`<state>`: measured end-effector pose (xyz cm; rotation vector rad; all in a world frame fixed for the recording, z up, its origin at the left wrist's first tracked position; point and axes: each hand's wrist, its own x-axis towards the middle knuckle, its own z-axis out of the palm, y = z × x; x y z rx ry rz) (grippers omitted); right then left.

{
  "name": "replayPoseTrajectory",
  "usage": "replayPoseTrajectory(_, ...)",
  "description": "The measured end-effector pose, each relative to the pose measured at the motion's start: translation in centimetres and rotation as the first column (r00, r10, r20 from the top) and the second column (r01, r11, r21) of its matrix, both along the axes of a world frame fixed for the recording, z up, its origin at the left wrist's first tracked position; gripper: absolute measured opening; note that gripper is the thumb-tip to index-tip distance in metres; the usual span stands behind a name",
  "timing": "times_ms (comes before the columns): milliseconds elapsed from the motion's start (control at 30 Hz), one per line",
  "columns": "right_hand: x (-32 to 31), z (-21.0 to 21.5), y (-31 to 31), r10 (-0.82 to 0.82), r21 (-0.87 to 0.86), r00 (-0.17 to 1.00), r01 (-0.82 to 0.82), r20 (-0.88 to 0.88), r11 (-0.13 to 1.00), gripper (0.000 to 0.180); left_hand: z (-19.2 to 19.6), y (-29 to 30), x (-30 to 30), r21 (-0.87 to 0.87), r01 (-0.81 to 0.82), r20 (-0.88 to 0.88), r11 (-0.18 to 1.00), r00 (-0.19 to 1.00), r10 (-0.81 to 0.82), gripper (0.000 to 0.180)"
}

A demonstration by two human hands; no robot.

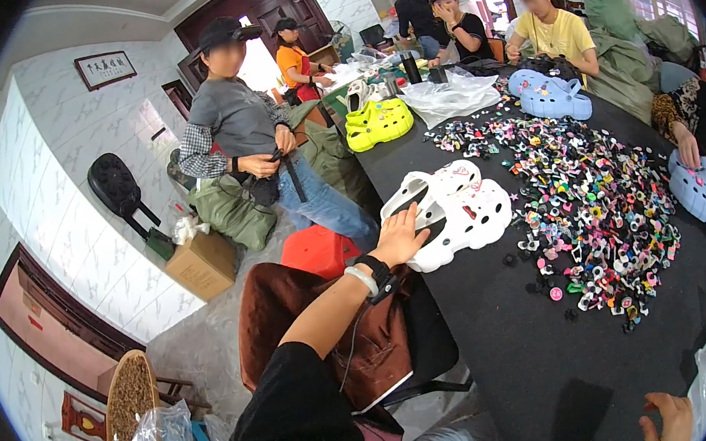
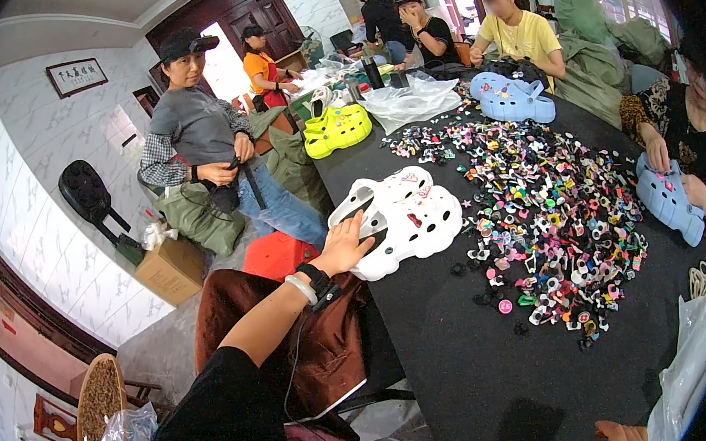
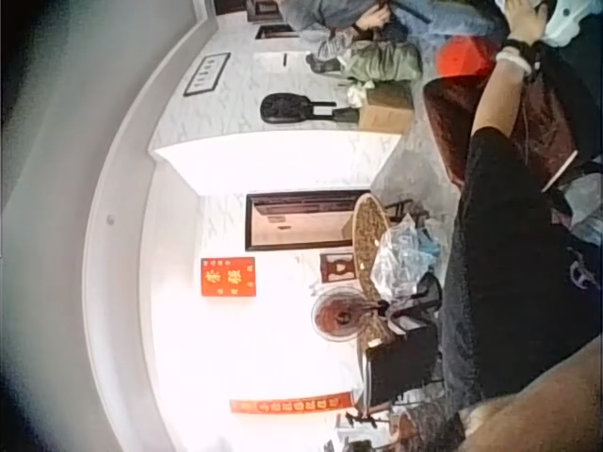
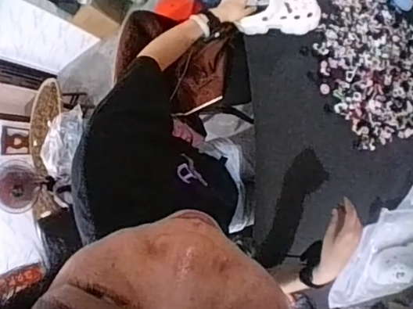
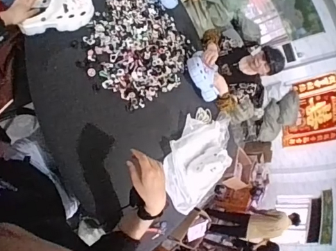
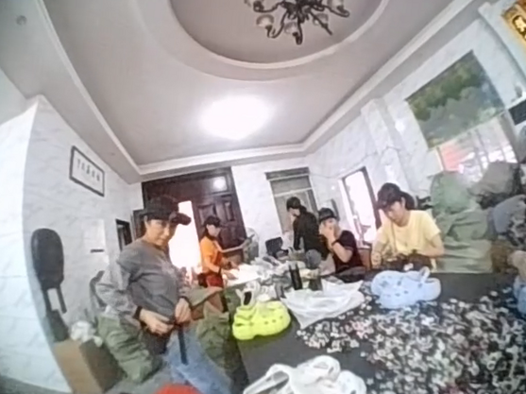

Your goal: Decorating white clogs with charms and then packing them into plastic bags for shipping.

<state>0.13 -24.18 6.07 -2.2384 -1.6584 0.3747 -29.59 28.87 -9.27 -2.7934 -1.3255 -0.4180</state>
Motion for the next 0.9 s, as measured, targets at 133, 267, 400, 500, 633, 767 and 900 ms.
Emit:
replayPoseTrajectory(133,-0.02,0.11,0.02,0.004,0.007,1.000,-0.004,0.004,1.000,0.026,-0.12,0.13,0.07,0.006,-0.007,-0.010,1.000,1.000,0.007,0.075)
replayPoseTrajectory(267,-0.29,0.31,0.10,0.013,0.011,0.998,-0.013,0.064,1.000,0.026,-0.17,0.21,-0.20,0.018,-0.007,-0.011,1.000,1.000,0.007,0.075)
replayPoseTrajectory(400,-0.20,0.02,0.06,-0.010,0.021,0.999,0.010,0.037,1.000,0.026,0.31,-0.13,0.12,-0.013,-0.011,-0.010,1.000,1.000,0.011,0.075)
replayPoseTrajectory(500,-0.16,-0.16,0.05,-0.017,0.016,0.999,0.016,0.037,1.000,0.026,0.65,-0.39,0.16,-0.047,-0.014,-0.018,0.999,1.000,0.013,0.075)
replayPoseTrajectory(633,-0.05,-0.36,-0.01,-0.014,0.021,0.999,0.013,0.034,1.000,0.026,0.60,-0.30,0.10,-0.049,-0.012,-0.017,0.999,1.000,0.011,0.075)
replayPoseTrajectory(767,-0.02,-0.23,0.13,-0.005,0.008,0.999,0.005,0.036,1.000,0.026,0.40,-0.15,0.16,-0.038,-0.022,-0.029,0.999,0.999,0.021,0.075)
replayPoseTrajectory(900,-0.17,0.01,0.21,-0.022,-0.004,0.999,0.022,0.038,1.000,0.026,0.16,0.02,0.06,-0.025,-0.017,-0.015,1.000,1.000,0.017,0.075)
